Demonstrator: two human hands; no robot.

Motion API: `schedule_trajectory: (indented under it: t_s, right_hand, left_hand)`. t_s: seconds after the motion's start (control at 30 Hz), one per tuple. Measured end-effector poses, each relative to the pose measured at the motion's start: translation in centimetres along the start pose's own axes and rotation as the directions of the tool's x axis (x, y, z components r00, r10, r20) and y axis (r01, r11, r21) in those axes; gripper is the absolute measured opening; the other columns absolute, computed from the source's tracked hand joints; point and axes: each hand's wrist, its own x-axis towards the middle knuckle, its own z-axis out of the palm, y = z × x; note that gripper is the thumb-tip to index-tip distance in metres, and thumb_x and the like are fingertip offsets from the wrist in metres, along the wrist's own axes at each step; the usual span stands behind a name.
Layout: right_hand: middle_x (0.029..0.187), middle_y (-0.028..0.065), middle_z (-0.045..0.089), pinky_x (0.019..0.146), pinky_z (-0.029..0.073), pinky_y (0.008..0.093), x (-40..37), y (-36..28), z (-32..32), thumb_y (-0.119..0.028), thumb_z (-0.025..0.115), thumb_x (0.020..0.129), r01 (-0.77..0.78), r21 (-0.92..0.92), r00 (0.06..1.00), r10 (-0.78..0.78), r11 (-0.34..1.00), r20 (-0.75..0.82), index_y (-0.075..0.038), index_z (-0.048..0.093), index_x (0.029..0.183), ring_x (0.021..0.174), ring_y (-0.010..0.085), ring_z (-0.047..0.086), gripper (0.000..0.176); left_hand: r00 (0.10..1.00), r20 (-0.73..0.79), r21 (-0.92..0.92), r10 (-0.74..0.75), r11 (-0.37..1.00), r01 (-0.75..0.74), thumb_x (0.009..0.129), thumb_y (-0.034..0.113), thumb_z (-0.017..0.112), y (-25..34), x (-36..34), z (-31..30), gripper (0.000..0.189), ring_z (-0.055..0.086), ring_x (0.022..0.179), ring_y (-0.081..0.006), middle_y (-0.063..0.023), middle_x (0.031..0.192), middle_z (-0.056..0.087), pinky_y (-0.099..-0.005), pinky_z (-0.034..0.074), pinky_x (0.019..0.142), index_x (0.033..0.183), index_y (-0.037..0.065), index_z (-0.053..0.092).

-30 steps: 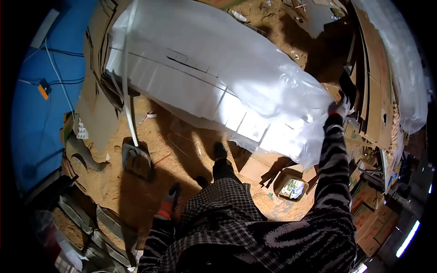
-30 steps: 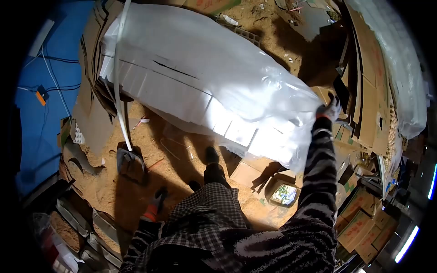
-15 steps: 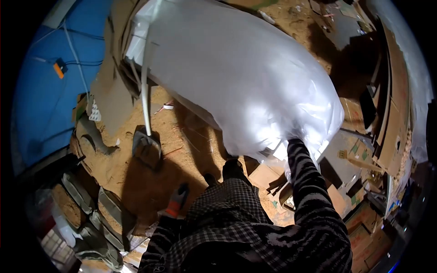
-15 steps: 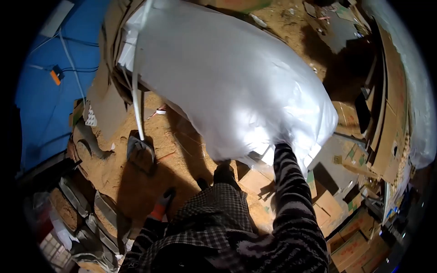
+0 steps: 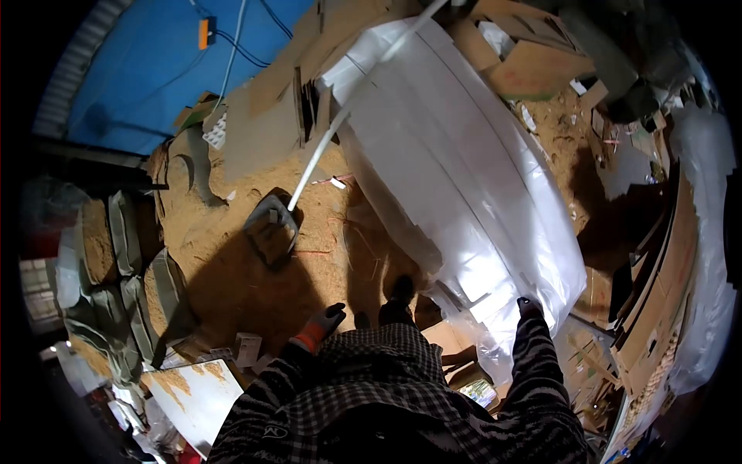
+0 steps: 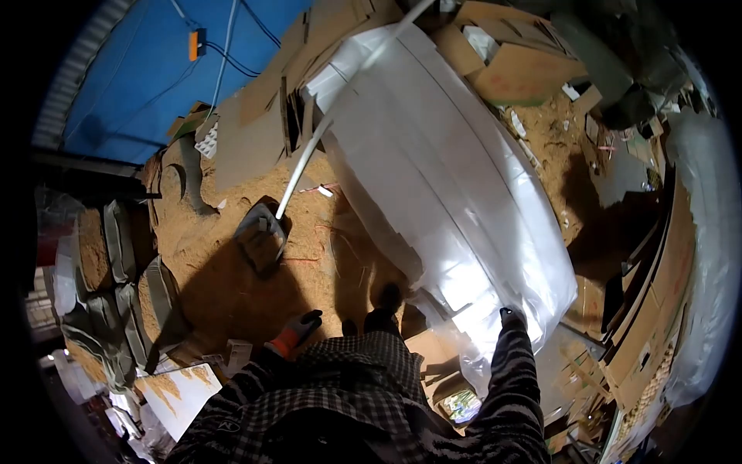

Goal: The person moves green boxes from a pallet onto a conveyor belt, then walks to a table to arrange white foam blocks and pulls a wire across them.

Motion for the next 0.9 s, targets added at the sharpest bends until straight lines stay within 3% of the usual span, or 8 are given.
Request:
schedule_trajectory:
  t_s: [0.03,0.1,0.4,0.6,0.67,0.77,0.83,0.9]
  right_hand:
    - [0.098,0.0168,0.066,0.084,0.048,0.0418,0.4,1.6,0.8,-0.039,0.056,0.082,0.110,0.228,0.979,-0.066,0.967,-0.193,-0.009,0.067,0.096,0.096,0.0337,0.061,0.035]
    - [0.095,0.0165,0.066,0.082,0.049,0.0397,-1.2,0.3,-2.9,-0.034,0.061,0.081,-0.013,0.179,0.990,0.037,0.984,-0.135,-0.008,0.067,0.097,0.093,0.0323,0.063,0.031]
    - [0.099,0.0158,0.066,0.085,0.047,0.0373,-10.2,-5.0,-12.7,-0.031,0.061,0.081,0.347,0.373,0.928,-0.259,0.861,-0.266,-0.006,0.066,0.098,0.097,0.0307,0.061,0.031]
    - [0.098,0.0083,0.070,0.082,0.049,0.0295,-15.3,-9.8,-13.0,-0.027,0.071,0.077,0.331,0.532,0.939,-0.217,0.779,-0.267,-0.007,0.069,0.103,0.089,0.0175,0.065,0.033]
    - [0.097,0.0085,0.070,0.080,0.050,0.0291,-17.2,-11.3,-12.3,-0.027,0.071,0.077,0.366,0.604,0.930,-0.261,0.708,-0.257,-0.007,0.068,0.105,0.086,0.0173,0.065,0.035]
    - [0.095,0.0110,0.069,0.080,0.050,0.0300,-22.0,-14.4,-12.3,-0.025,0.072,0.074,0.336,0.669,0.941,-0.266,0.662,-0.210,-0.006,0.066,0.110,0.085,0.0176,0.065,0.041]
    - [0.092,0.0118,0.069,0.079,0.051,0.0299,-25.0,-16.1,-12.3,-0.021,0.070,0.074,0.368,0.625,0.929,-0.300,0.688,-0.216,-0.005,0.063,0.115,0.084,0.0189,0.065,0.045]
    - [0.098,0.0121,0.068,0.080,0.051,0.0303,-26.2,-16.8,-10.7,-0.019,0.068,0.076,0.332,0.731,0.935,-0.309,0.596,-0.174,-0.005,0.058,0.122,0.087,0.0192,0.064,0.049]
  left_hand:
    - [1.000,-0.019,0.002,0.021,1.000,-0.021,0.091,0.030,0.058,-1.2,0.0,0.0,0.044,0.053,0.116,-0.0200,-0.0115,0.125,0.058,-0.0306,0.040,0.098,0.126,0.003,0.054]
    - [0.998,-0.038,-0.002,0.056,0.998,-0.056,0.089,0.032,0.061,-2.4,-0.1,0.2,0.046,0.055,0.114,-0.0203,-0.0117,0.124,0.059,-0.0299,0.041,0.096,0.126,0.005,0.055]
    - [0.969,0.006,-0.075,0.247,0.966,-0.246,0.091,0.024,0.059,-0.5,-3.5,2.1,0.040,0.055,0.112,-0.0170,-0.0102,0.122,0.060,-0.0291,0.042,0.096,0.124,0.002,0.055]
    - [0.891,0.283,-0.099,0.356,0.934,-0.342,0.092,0.019,0.057,2.2,-0.8,7.6,0.042,0.055,0.111,-0.0173,-0.0095,0.124,0.057,-0.0271,0.043,0.095,0.127,-0.002,0.050]
    - [0.826,0.421,-0.009,0.376,0.912,-0.410,0.093,0.018,0.053,12.8,-7.1,9.2,0.040,0.057,0.107,-0.0174,-0.0095,0.122,0.058,-0.0270,0.045,0.092,0.128,-0.001,0.049]
    - [0.693,0.561,-0.285,0.453,0.891,-0.352,0.095,0.025,0.048,14.5,-4.2,14.6,0.040,0.057,0.106,-0.0182,-0.0102,0.121,0.058,-0.0288,0.046,0.090,0.129,0.003,0.049]
    - [0.700,0.618,-0.535,0.358,0.844,0.041,0.093,0.029,0.051,16.4,-4.5,17.7,0.041,0.059,0.101,-0.0192,-0.0104,0.118,0.059,-0.0303,0.048,0.086,0.127,0.005,0.050]
    - [0.675,0.646,-0.555,0.357,0.826,0.095,0.092,0.028,0.053,17.8,-5.2,19.9,0.033,0.059,0.094,-0.0182,-0.0077,0.111,0.061,-0.0297,0.047,0.082,0.118,0.008,0.055]
